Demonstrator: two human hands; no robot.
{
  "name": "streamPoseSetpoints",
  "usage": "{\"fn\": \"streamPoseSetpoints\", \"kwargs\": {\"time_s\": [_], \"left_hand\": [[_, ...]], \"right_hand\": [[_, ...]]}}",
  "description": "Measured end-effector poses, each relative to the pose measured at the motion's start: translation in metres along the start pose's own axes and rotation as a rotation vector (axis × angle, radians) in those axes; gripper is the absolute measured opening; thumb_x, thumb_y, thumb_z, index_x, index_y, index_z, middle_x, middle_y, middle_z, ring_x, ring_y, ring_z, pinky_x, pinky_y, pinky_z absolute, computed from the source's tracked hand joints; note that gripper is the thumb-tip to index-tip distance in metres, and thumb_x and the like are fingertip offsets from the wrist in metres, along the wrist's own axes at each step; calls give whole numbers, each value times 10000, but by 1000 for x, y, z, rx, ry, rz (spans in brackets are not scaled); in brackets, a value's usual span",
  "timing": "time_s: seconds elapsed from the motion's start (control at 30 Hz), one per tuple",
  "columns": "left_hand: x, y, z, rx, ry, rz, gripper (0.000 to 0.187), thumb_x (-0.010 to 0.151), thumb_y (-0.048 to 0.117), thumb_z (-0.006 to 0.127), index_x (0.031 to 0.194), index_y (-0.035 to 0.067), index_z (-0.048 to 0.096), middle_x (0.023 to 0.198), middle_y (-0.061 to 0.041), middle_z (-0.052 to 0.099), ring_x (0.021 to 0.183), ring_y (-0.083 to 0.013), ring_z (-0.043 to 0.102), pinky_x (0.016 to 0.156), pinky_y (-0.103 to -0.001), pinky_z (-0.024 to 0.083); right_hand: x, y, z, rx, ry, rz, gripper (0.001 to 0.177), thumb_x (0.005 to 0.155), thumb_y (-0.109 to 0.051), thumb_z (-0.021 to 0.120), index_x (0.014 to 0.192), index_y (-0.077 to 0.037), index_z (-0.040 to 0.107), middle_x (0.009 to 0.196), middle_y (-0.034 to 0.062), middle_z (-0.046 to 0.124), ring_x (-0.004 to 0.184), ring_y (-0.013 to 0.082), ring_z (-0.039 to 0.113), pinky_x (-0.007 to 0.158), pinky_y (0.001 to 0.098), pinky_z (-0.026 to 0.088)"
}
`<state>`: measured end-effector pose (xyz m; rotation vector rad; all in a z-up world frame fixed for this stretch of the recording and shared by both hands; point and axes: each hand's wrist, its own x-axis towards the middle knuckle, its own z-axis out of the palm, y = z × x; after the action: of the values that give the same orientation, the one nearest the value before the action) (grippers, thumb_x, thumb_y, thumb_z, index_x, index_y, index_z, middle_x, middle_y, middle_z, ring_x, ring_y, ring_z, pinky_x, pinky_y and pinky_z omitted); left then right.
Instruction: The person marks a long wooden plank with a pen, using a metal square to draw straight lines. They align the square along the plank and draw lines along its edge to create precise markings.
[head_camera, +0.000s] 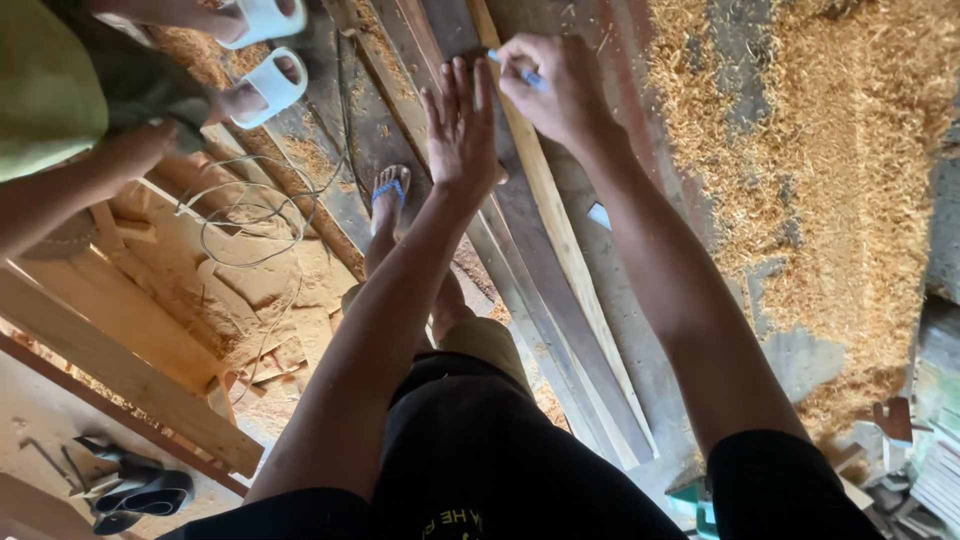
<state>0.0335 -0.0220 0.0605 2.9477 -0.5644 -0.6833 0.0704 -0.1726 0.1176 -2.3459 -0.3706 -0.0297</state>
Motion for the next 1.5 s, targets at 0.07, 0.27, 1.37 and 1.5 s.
{"fn": "streamPoseSetpoints", "kwargs": {"time_s": [0.07,0.27,1.37,1.5], "left_hand": [[-2,-1,-7,-16,-68,-6,1569,562,678,966,1598,20,-12,1677,-255,88,1567,-384,116,1261,-541,103],[-2,-2,-13,-24,-121,-8,1598,553,674,974,1595,32,-54,1683,-252,51,1575,-380,91,1257,-567,93],[-6,-2,-24,91,-109,22,1609,539,775,918,1578,-22,-17,1647,-317,102,1537,-451,155,1269,-517,164],[-12,4,-23,74,10,14,1565,491,688,947,1587,-20,83,1627,-306,223,1519,-445,229,1253,-528,195]], "right_hand": [[-21,-3,-1,-22,-43,5,93,929,29,751,1018,2,758,800,75,764,502,50,563,419,168,452],[-79,-36,-17,17,-179,303,79,972,-48,674,984,-47,752,849,63,769,637,112,704,570,258,584],[-223,-47,-16,-124,-108,479,64,868,-181,746,907,-155,790,778,55,651,667,253,643,675,392,522],[-167,-29,-7,-110,-88,359,26,883,-157,754,891,-135,767,805,99,652,637,256,638,648,398,524]]}}
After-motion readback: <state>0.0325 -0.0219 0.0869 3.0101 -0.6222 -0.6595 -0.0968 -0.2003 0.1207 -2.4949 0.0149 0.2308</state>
